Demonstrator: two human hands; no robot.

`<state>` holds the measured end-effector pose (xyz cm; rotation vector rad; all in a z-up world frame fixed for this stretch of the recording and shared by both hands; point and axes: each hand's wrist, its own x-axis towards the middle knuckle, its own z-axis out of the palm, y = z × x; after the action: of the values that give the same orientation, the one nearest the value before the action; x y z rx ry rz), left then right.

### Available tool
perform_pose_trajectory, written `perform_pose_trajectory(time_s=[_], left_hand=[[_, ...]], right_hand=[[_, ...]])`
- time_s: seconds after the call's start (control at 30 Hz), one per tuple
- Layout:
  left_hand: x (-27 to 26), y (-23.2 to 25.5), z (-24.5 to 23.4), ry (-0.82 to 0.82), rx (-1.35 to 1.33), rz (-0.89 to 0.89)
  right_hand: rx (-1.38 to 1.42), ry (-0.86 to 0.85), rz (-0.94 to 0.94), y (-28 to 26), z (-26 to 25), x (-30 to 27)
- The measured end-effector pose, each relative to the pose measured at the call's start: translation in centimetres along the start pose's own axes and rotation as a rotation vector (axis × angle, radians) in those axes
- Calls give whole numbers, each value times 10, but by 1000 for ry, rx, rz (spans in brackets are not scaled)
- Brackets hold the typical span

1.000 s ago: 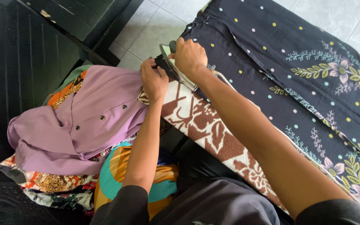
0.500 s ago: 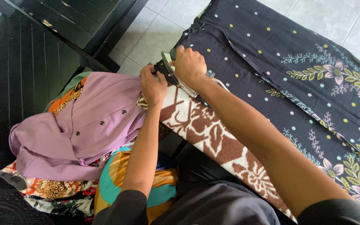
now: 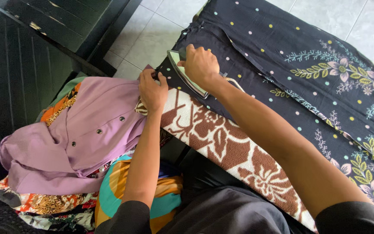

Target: The person irons a dark floral-patterned garment laid on a patterned cloth on the floor. They use a steam iron in their right hand and hold the fabric with their left hand, moving the iron back and forth across the surface.

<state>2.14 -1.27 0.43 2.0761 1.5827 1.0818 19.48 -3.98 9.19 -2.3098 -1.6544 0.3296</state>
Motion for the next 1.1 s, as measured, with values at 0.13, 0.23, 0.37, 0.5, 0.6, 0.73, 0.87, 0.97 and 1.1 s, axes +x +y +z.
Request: perform_pose_trajectory(time_s=[0.13,0.23,0.37,0.5,0.6,0.73,0.87,0.97,1.1], left_hand=[[0,-4,3,8,30,24],[1,-5,3,1,64,13],[1,0,1,-3,79,8],[2,5,-3,-51,77,-36],[1,7,-6,-68,65,-42],[2,8,-5,-74,70,-52],[4,9,-6,-69,85,-51],[3,11,-7,-83,94,-76],[2,8,-5,-56,87,-54]], right_hand=[[3,27,27,-1,10,20],[-1,79,44,5,12,43],[-3,115,60,18,6,47],[4,71,81,31,-8,27],[-17,24,142,39,-13,20],[-82,142,153,54,-6,39],[-97,235,171,72,-4,67],[-30,163,221,79,-8,68],[-23,137,217,83,-16,50]])
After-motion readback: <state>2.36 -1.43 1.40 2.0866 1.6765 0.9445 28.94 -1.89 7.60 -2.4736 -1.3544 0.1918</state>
